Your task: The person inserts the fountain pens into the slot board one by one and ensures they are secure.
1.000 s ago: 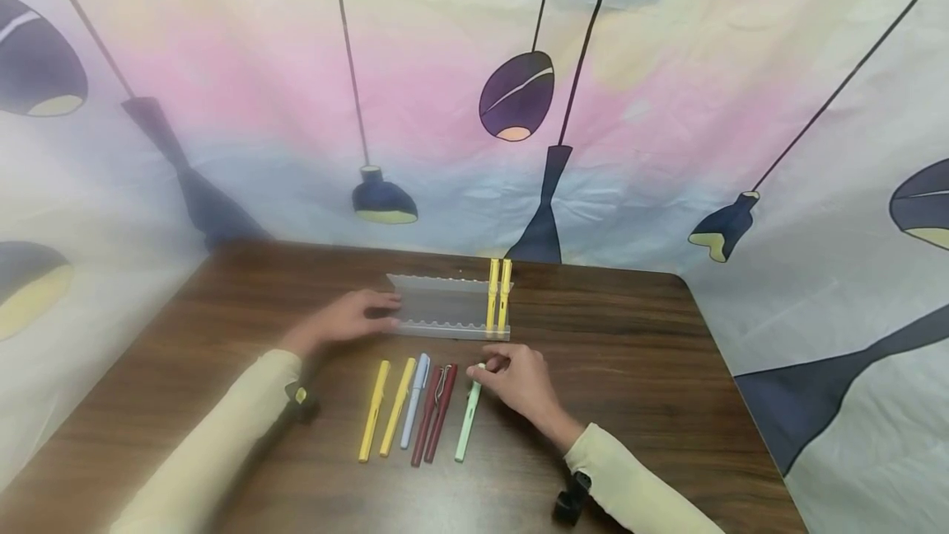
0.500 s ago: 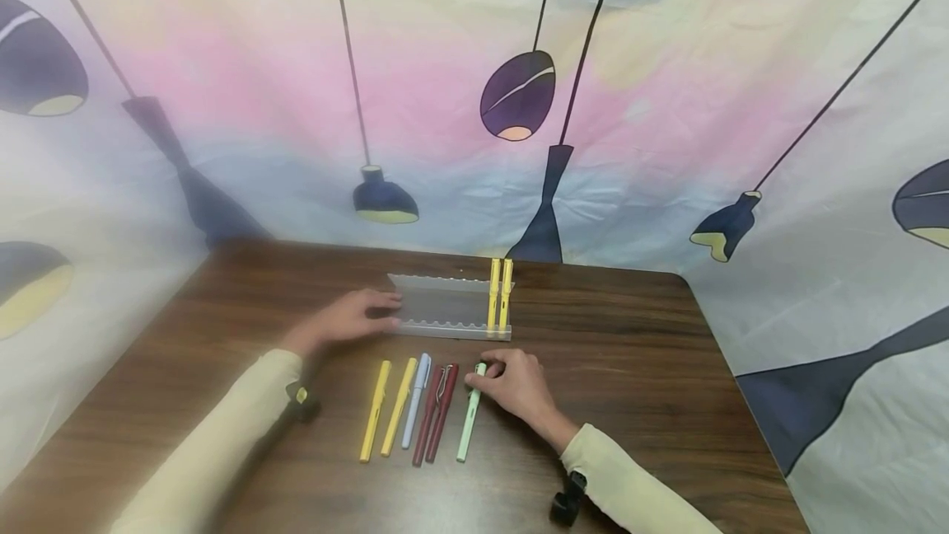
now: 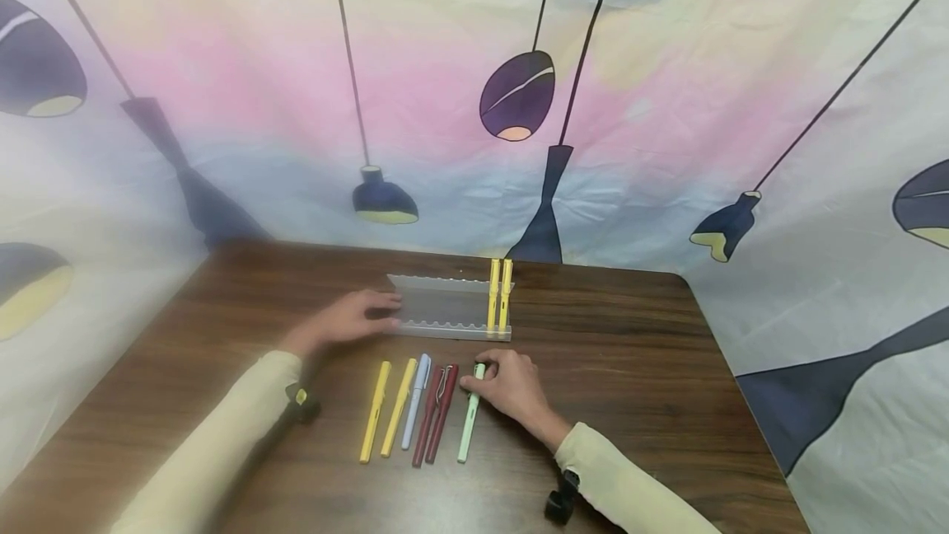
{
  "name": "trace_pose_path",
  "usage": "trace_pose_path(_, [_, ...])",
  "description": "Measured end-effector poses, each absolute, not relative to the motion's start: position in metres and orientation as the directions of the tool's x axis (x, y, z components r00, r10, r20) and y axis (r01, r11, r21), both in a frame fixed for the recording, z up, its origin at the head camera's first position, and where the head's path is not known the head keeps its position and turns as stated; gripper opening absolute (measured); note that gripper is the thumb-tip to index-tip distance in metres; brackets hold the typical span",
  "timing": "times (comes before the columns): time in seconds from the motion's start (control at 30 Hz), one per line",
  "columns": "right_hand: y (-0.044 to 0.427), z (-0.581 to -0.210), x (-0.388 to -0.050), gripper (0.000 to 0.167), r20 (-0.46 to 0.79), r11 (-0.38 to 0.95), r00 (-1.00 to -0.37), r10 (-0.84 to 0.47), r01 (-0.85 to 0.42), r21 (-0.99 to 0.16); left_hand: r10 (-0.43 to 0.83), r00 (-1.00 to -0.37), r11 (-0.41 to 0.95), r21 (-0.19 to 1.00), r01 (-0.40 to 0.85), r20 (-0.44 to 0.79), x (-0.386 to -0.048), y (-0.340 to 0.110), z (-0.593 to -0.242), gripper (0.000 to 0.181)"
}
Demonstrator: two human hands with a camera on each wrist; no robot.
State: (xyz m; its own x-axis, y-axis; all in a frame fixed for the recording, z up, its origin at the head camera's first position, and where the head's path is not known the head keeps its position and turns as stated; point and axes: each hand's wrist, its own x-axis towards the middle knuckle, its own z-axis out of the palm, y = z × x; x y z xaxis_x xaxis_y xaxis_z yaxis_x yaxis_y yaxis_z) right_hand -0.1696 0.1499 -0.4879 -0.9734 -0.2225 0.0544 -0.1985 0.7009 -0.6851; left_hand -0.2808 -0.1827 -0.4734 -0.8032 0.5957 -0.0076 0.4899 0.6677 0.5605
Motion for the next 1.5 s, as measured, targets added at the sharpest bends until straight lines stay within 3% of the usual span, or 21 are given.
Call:
trace_pose_path(0.77, [0.1532, -0.4884, -0.1730, 0.019, 0.074, 0.671, -0.973, -0.216, -0.204, -0.713, 0.594, -0.804, 0.670, 0.555, 0.492, -0.003, -0.2806, -0.1832, -0.4753, 0.055])
trace_pose_path(1.23, [0.1560, -0.4839, -0.1723, 0.024, 0.022, 0.556, -0.978, -0.206, -0.136, -0.820, 0.597, -0.802, 0.670, 0.551, 0.498, -0.002, -0.2821, -0.1839, -0.4754, 0.055])
trace_pose_path(1.5, [0.1573, -0.4793, -0.1719, 0.028, 0.072, 0.496, -0.976, -0.207, -0.168, -0.852, 0.592, -0.806, 0.674, 0.552, 0.491, -0.006, -0.2826, -0.1838, -0.4773, 0.056])
